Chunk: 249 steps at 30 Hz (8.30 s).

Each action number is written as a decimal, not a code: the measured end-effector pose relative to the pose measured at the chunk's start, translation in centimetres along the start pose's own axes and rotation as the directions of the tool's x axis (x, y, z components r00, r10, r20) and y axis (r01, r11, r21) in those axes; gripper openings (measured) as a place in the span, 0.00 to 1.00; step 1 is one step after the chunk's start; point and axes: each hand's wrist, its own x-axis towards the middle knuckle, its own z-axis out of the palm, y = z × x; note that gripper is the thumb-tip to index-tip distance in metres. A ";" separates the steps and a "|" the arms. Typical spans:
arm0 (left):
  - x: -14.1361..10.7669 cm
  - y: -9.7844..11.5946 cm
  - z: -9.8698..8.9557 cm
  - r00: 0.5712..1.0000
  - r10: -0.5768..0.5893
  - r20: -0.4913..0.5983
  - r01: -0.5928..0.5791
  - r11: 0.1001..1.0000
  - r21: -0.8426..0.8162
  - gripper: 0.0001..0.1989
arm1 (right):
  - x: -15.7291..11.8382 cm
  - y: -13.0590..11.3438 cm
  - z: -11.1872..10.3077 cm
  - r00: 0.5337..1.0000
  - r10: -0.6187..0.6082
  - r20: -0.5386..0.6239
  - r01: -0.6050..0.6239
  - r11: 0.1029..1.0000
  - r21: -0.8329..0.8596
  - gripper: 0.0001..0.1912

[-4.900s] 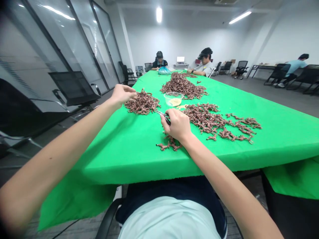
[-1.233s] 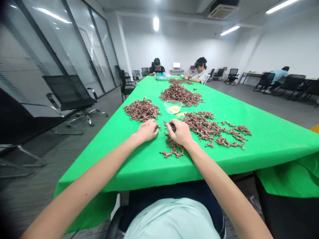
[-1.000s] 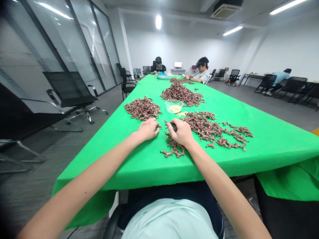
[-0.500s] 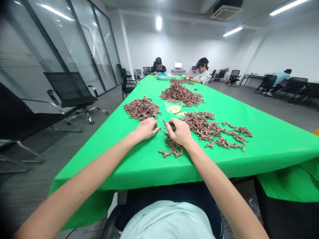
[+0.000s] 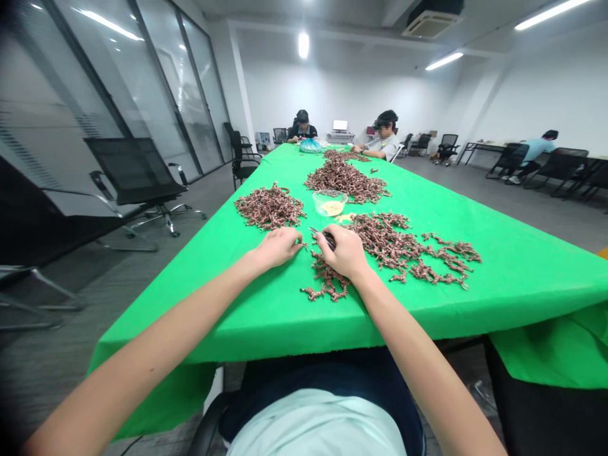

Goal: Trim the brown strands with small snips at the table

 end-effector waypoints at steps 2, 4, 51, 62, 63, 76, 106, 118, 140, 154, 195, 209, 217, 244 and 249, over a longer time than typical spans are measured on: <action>0.0 0.0 -0.1 1.000 0.025 -0.001 -0.025 1.000 0.014 0.12 | 0.0 0.0 0.0 1.000 0.001 0.003 -0.001 1.000 0.001 0.16; 0.0 -0.2 -0.1 0.999 0.032 -0.008 -0.032 0.999 0.004 0.13 | 0.0 0.0 0.0 1.000 0.005 0.009 -0.005 1.000 0.004 0.16; 0.1 -2.8 -0.7 0.997 0.018 0.078 0.074 0.172 -0.982 0.20 | -0.4 -0.1 0.4 0.999 -0.013 -0.045 0.013 1.000 0.004 0.16; -0.3 -1.1 -1.6 0.994 0.053 -0.091 -0.089 -0.043 -0.995 0.18 | -0.6 -0.7 0.5 0.994 -0.083 -0.078 0.083 0.997 0.002 0.15; -0.3 -1.1 -1.6 0.992 0.057 -0.109 -0.106 -0.045 -0.993 0.17 | -0.6 -0.7 0.5 0.993 -0.084 -0.078 0.084 0.996 -0.001 0.16; -0.4 -0.1 -1.7 0.988 0.104 -0.113 -0.095 -0.159 -0.983 0.22 | -0.5 -0.3 0.8 0.989 -0.109 -0.098 0.105 0.993 -0.047 0.15; -0.3 0.4 -1.2 0.982 0.027 -0.188 -0.186 -0.052 -0.981 0.25 | -0.3 -1.2 0.8 0.991 -0.049 -0.126 0.050 0.999 0.004 0.18; -0.7 -0.2 -2.6 0.990 0.022 -0.138 -0.136 -0.070 -0.988 0.20 | -0.4 0.1 -0.2 0.974 -0.180 -0.139 0.147 0.965 -0.219 0.15; -1.2 -0.8 -3.2 0.994 0.107 -0.033 -0.030 -0.033 -0.999 0.22 | -0.6 -0.6 -1.2 0.954 -0.293 -0.061 0.237 0.865 -0.442 0.20; -1.1 -1.0 -3.2 0.994 0.111 0.014 0.014 -0.003 -1.000 0.23 | -0.6 -0.4 -0.9 0.907 -0.418 -0.046 0.316 0.750 -0.581 0.22; -1.1 -1.6 -3.1 0.962 0.116 0.247 0.250 -0.009 -0.968 0.16 | -0.6 -0.8 -0.7 0.860 -0.511 0.004 0.379 0.633 -0.674 0.19; -0.9 -1.5 -2.2 0.987 0.101 -0.124 -0.137 0.142 -0.980 0.26 | -0.1 -1.0 -0.4 1.000 0.001 -0.009 -0.001 1.000 0.002 0.21; -0.9 -1.5 -2.6 0.989 0.092 -0.114 -0.129 0.174 -0.976 0.27 | 0.2 -1.0 -0.9 0.966 0.166 0.196 -0.222 0.923 0.313 0.28; -0.9 -1.4 -2.3 0.999 0.036 0.033 0.035 -0.030 -0.999 0.24 | -0.6 0.2 -0.7 0.896 -0.443 -0.027 0.344 0.730 -0.591 0.17; -0.8 -1.5 -2.2 0.998 0.047 0.050 0.052 -0.028 -0.998 0.22 | -0.6 0.0 -0.8 0.889 -0.457 -0.026 0.351 0.717 -0.603 0.16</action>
